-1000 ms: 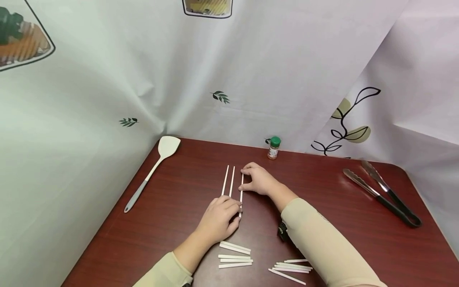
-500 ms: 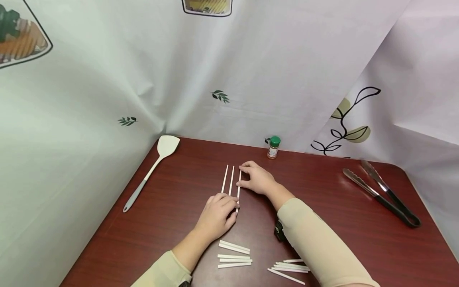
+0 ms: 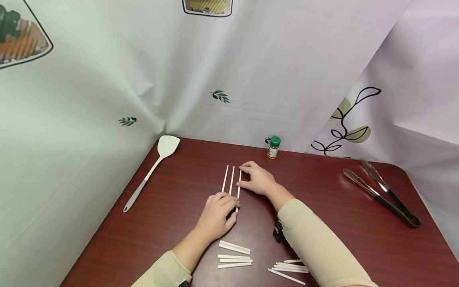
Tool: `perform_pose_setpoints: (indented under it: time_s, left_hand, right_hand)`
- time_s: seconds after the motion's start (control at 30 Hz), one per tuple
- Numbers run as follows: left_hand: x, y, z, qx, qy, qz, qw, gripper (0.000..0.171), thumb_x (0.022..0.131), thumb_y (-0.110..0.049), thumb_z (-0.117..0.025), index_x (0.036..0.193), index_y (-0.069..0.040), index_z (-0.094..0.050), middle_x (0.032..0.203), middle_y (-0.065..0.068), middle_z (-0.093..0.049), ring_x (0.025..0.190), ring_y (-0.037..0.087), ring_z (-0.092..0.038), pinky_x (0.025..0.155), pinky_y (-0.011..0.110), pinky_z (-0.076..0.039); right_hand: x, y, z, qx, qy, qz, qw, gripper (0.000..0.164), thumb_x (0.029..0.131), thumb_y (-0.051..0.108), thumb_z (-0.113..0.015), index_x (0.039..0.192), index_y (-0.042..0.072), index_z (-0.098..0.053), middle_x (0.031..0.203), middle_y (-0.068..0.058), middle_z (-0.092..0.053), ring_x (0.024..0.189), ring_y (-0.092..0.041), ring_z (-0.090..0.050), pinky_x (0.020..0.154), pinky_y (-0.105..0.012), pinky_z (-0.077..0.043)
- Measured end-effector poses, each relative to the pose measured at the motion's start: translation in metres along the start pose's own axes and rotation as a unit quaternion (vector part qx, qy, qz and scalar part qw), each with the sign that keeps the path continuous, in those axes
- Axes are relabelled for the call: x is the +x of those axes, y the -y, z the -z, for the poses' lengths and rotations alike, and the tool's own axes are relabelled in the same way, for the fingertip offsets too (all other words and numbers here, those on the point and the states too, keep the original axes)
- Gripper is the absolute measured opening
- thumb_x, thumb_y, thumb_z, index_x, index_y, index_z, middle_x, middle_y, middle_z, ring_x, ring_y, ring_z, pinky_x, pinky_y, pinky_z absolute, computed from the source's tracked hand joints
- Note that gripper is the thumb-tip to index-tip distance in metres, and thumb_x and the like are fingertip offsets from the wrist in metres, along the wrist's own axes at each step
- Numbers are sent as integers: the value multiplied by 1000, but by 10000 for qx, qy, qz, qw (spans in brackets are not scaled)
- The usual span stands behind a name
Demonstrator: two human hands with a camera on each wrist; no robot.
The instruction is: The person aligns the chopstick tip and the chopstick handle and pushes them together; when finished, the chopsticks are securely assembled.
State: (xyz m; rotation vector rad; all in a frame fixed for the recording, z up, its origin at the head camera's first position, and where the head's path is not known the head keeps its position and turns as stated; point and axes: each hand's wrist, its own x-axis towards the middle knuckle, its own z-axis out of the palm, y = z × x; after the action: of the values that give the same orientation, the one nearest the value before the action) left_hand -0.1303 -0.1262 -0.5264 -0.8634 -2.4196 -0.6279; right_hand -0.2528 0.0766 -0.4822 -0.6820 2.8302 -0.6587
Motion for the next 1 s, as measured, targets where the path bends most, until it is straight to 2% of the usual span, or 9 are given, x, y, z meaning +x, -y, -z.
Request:
perform_pose_setpoints:
  time_s: [0.23,0.77,0.9,1.0]
  left_hand:
    - [0,-1,-2,-46,26,98,9999,17,84,-13,-71,100,-19,-73,119,-3,-73,115,22,-62,92,52,-46]
    - [3,-3,-3,-69,96,28,9999,17,84,-13,-70,99,-20,-74,119,-2,-72,118,25,-59,93,53,-45]
    - [3,-3,-2,-148,47,91,9998,16,88,-18,-74,103,-20,-75,120,-3,-72,118,23,-59,93,52,-45]
    - [2,-4,-1,-242,13,104,9997,16,91,-25,-76,106,-21,-75,122,-3,-71,119,22,-58,92,51,-44]
  right_hand:
    - [0,1,0,25,-29,72,10000,73,94,47,-80,155,13,-58,155,-3,-52,138,-23,-56,105,-48,-51]
    - [-4,-1,1,-58,-13,-38,10000,72,98,49,-75,158,15,-54,157,-5,-49,137,-25,-56,104,-50,-51]
    - [-8,-3,1,338,15,-92,9994,72,102,51,-68,161,15,-49,158,-10,-47,139,-29,-55,107,-52,-49]
    - [-14,-6,6,920,-45,-86,9957,72,104,49,-66,161,9,-48,156,-18,-46,138,-33,-54,111,-53,-46]
